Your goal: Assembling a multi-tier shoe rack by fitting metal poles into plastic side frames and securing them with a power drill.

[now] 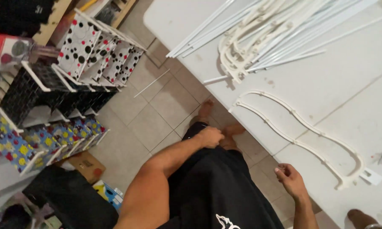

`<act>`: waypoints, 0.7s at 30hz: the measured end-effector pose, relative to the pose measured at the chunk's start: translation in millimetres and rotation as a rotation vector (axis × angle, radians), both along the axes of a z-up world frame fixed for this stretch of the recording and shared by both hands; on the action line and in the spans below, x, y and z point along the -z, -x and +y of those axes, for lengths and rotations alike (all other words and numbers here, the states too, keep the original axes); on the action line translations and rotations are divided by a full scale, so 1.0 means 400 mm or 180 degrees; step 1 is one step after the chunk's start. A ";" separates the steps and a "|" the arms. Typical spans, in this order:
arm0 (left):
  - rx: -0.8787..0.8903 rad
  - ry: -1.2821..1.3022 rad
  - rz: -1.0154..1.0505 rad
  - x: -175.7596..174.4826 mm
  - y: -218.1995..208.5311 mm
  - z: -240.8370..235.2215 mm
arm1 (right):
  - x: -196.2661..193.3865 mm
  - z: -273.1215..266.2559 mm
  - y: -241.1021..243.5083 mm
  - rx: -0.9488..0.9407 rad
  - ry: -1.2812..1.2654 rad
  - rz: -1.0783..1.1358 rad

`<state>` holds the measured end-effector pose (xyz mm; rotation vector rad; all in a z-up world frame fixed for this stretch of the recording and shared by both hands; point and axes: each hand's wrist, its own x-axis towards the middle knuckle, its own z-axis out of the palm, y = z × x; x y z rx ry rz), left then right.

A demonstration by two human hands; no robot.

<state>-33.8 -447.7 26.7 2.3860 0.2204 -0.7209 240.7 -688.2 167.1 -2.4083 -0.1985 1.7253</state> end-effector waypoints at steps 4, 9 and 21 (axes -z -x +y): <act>-0.0954 0.0209 0.1105 -0.080 0.209 0.087 | 0.000 0.122 0.036 -0.0377 -0.0198 -0.0107; -0.1308 0.0924 0.1634 -0.155 0.376 0.163 | 0.034 0.267 0.179 -0.0504 -0.0385 -0.0130; -0.1688 0.1505 0.1270 0.017 0.777 0.274 | 0.012 0.713 0.767 -0.2156 0.0440 -0.0059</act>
